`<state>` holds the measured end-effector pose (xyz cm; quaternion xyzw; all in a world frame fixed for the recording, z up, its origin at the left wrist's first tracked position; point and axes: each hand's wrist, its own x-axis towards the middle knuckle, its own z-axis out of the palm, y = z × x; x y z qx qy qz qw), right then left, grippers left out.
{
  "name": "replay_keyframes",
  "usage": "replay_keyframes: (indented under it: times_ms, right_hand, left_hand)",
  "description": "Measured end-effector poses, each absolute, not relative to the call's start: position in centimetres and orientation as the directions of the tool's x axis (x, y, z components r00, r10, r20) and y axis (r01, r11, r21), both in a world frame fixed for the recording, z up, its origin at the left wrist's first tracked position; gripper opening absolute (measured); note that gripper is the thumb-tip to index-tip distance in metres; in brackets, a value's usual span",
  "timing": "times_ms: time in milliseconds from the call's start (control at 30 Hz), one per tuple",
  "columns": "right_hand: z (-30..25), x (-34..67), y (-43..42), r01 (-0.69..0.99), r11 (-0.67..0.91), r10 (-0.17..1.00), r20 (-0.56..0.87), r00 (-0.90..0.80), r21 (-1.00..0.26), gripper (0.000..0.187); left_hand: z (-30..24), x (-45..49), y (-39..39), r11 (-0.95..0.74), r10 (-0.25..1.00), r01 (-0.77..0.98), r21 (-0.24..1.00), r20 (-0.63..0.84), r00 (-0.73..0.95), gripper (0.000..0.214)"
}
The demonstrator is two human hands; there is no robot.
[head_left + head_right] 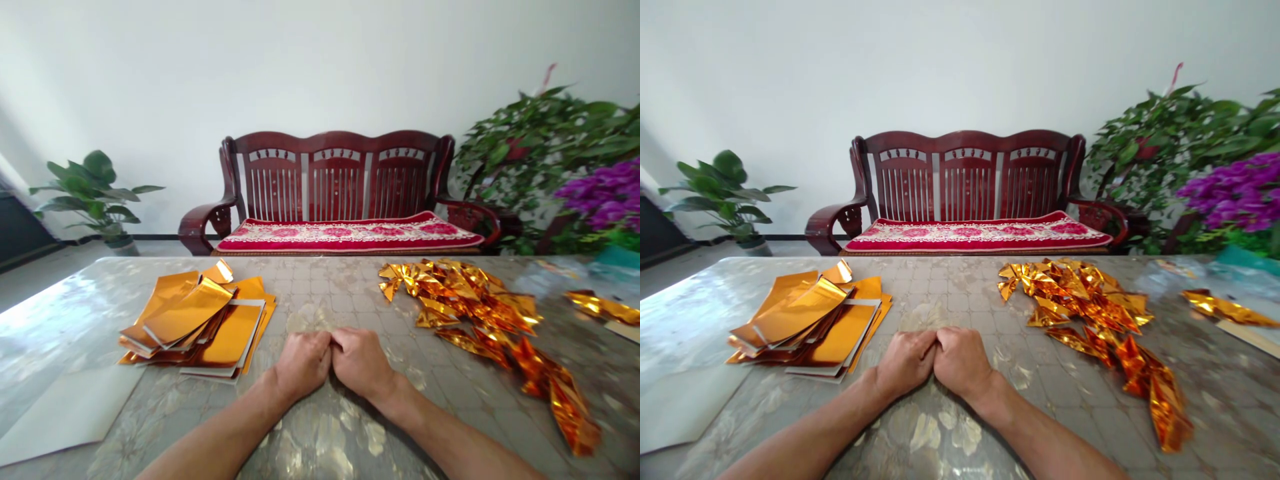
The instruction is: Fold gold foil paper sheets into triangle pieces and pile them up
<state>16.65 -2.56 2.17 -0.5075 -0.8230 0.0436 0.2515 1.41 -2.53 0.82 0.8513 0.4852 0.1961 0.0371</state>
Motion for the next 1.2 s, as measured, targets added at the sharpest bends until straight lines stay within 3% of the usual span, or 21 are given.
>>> replay_keyframes:
  times_ms: [200, 500, 700, 1200]
  right_hand:
    - [2.1, 17.9, -1.2, 0.751, 0.533, 0.839, 0.361, -0.408, -0.39, 0.023]
    - [2.5, 18.9, -0.5, 0.782, 0.539, 0.82, 0.408, -0.402, -0.312, 0.021]
    - [2.0, 18.7, -0.3, 0.706, 0.591, 0.798, 0.411, -0.441, -0.39, 0.021]
    - [1.7, 17.8, -1.3, 0.782, 0.523, 0.829, 0.416, -0.374, -0.339, 0.024]
  left_hand:
    - [1.1, 0.7, -2.2, -0.483, 0.862, 0.826, 0.293, 0.325, 0.389, 0.021]
    - [1.6, 0.1, -1.8, -0.399, 0.894, 0.859, 0.321, 0.344, 0.287, 0.024]
    - [1.1, 0.1, -1.3, -0.427, 0.895, 0.795, 0.432, 0.324, 0.305, 0.02]
    - [0.5, 0.6, -1.9, -0.472, 0.867, 0.766, 0.437, 0.384, 0.316, 0.027]
